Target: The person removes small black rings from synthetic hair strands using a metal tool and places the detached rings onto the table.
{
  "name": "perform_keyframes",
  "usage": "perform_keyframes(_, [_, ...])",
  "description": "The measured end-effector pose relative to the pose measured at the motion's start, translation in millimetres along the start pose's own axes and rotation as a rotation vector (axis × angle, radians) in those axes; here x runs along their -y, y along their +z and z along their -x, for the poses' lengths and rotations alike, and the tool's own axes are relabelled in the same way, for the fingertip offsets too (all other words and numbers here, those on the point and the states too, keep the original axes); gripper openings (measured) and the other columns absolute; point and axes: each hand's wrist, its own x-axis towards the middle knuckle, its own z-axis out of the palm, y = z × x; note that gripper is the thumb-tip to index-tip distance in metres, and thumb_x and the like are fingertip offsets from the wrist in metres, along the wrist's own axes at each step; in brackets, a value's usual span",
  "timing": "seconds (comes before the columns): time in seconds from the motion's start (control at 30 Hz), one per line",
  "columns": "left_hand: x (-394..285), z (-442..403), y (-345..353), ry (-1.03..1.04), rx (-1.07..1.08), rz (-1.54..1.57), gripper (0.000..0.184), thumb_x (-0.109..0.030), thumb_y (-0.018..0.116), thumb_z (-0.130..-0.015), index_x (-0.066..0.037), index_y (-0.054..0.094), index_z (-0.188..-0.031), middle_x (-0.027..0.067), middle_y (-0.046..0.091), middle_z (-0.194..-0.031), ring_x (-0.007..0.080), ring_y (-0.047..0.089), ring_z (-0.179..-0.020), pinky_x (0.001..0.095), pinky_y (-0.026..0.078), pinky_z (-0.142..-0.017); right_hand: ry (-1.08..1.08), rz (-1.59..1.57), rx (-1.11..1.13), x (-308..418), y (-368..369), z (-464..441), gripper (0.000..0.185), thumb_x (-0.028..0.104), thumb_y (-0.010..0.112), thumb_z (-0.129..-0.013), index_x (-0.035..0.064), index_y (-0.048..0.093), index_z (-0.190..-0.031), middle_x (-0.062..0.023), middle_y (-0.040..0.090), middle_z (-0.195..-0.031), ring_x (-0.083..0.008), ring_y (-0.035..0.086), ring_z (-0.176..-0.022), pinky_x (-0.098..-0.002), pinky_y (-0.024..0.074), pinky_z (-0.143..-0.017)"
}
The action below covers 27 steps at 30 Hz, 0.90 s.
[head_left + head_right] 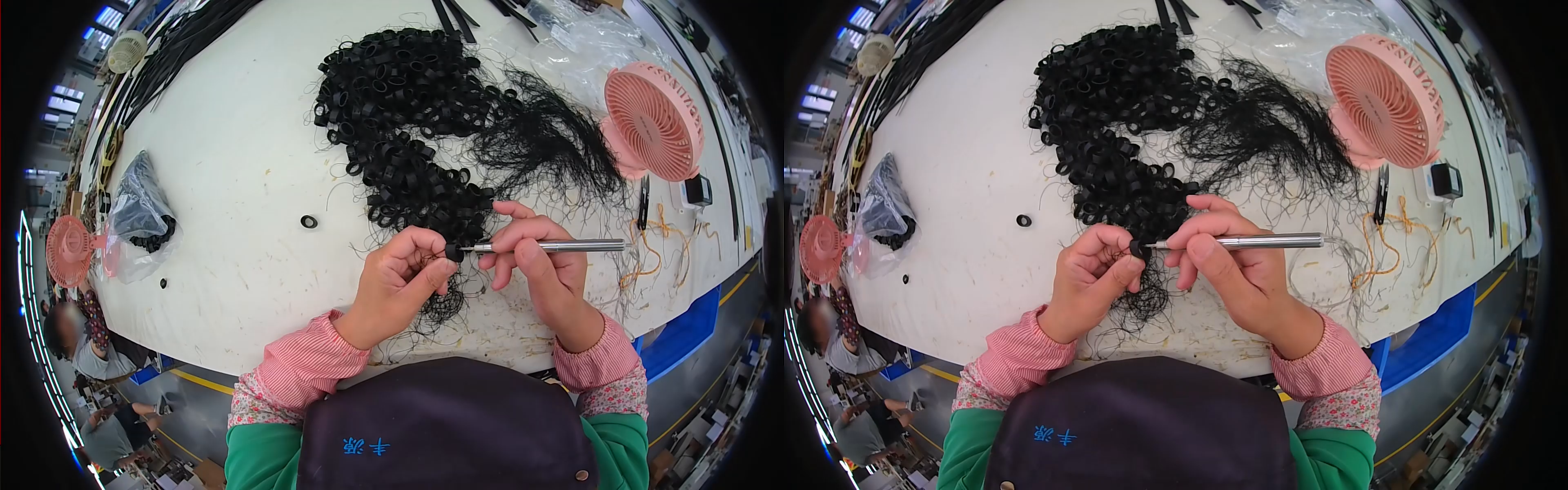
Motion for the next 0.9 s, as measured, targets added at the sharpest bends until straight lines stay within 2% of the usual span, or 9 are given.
perform_keyframes(0.27, [-4, 0, -1, -0.03, 0.007, 0.035, 0.012, -0.002, 0.06, -0.092, -0.001, 0.052, -0.101, 0.0, 0.059, -0.081, 0.0028, 0.056, -0.067, 0.0168, 0.044, -0.059, -0.072, -0.094, -0.001, -5, -5, 3, 0.023, 0.019, 0.045, -0.1, 0.0, 0.057, -0.104, -0.0057, 0.064, -0.074, -0.0112, 0.063, -0.072, -0.0398, 0.0342, -0.104])
perform_keyframes(0.37, [-3, 1, -1, -0.029, -0.015, 0.011, 0.012, -0.003, 0.061, -0.092, -0.002, 0.053, -0.101, -0.0004, 0.06, -0.08, 0.0028, 0.056, -0.066, 0.0174, 0.044, -0.059, -0.101, -0.136, -0.01, -5, -4, 3, 0.021, 0.018, 0.049, -0.099, 0.0, 0.056, -0.107, -0.0073, 0.065, -0.08, -0.0124, 0.063, -0.075, -0.0359, 0.0427, -0.095])
perform_keyframes(0.43, [1, 3, -2, 0.08, -0.051, -0.201, 0.012, -0.002, 0.064, -0.089, -0.002, 0.056, -0.099, 0.0015, 0.061, -0.078, 0.0041, 0.056, -0.064, 0.0176, 0.043, -0.058, 0.071, 0.012, -0.053, 2, 3, 1, 0.021, 0.015, 0.057, -0.096, 0.0017, 0.056, -0.112, -0.0075, 0.065, -0.087, -0.0141, 0.064, -0.08, -0.0302, 0.0498, -0.082])
perform_keyframes(0.47, [-1, 3, -2, 0.08, -0.051, -0.201, 0.012, -0.002, 0.064, -0.089, -0.002, 0.056, -0.099, 0.0015, 0.061, -0.078, 0.0041, 0.056, -0.064, 0.0176, 0.043, -0.058, 0.109, 0.062, -0.046, -2, 5, 2, 0.028, 0.011, 0.069, -0.088, 0.0042, 0.058, -0.112, -0.0078, 0.066, -0.092, -0.0162, 0.065, -0.083, -0.0268, 0.052, -0.072])
perform_keyframes(0.53, [-4, 4, -2, 0.393, -0.06, -0.658, 0.019, 0.002, 0.068, -0.081, -0.004, 0.059, -0.097, 0.0037, 0.061, -0.076, 0.0115, 0.058, -0.061, 0.0233, 0.044, -0.057, 0.021, 0.202, -0.001, -6, 8, 1, 0.03, 0.01, 0.072, -0.084, 0.0049, 0.059, -0.111, -0.008, 0.066, -0.092, -0.0167, 0.065, -0.082, -0.0275, 0.0521, -0.071])
perform_keyframes(0.57, [-4, 3, -3, 0.393, -0.06, -0.657, 0.019, 0.002, 0.068, -0.081, -0.004, 0.059, -0.097, 0.0037, 0.061, -0.076, 0.0115, 0.058, -0.061, 0.0233, 0.044, -0.057, -0.067, 0.34, 0.046, -7, 9, 0, 0.033, 0.01, 0.076, -0.08, 0.0056, 0.061, -0.109, -0.0082, 0.067, -0.091, -0.0172, 0.065, -0.081, -0.0283, 0.0522, -0.07])
perform_keyframes(0.63, [-3, -1, -8, 0.68, 0.039, -0.884, 0.026, 0.004, 0.071, -0.072, -0.006, 0.062, -0.095, 0.0049, 0.061, -0.075, 0.0201, 0.056, -0.061, 0.0298, 0.044, -0.057, -0.056, 0.346, 0.043, -7, 10, 0, 0.033, 0.008, 0.078, -0.076, 0.0062, 0.062, -0.105, -0.0086, 0.067, -0.09, -0.0191, 0.066, -0.081, -0.0291, 0.0522, -0.069])
perform_keyframes(0.83, [-9, -5, -5, 0.784, -0.027, -1.008, 0.027, 0.004, 0.073, -0.064, -0.009, 0.065, -0.086, 0.0035, 0.064, -0.084, 0.021, 0.054, -0.074, 0.0323, 0.04, -0.07, -0.075, 0.378, 0.05, -8, 9, 0, 0.032, 0.005, 0.077, -0.076, 0.0061, 0.062, -0.105, -0.0081, 0.066, -0.088, -0.0187, 0.066, -0.077, -0.0278, 0.0523, -0.067])
perform_keyframes(0.9, [-12, -4, -5, 0.812, -0.044, -1.078, 0.027, 0.003, 0.074, -0.063, -0.01, 0.065, -0.085, 0.0029, 0.065, -0.087, 0.0211, 0.054, -0.079, 0.0325, 0.039, -0.072, 0.04, 0.274, 0.038, -8, 11, 2, 0.033, 0.004, 0.076, -0.076, 0.0062, 0.062, -0.106, -0.0088, 0.066, -0.089, -0.0179, 0.066, -0.076, -0.0271, 0.052, -0.066])
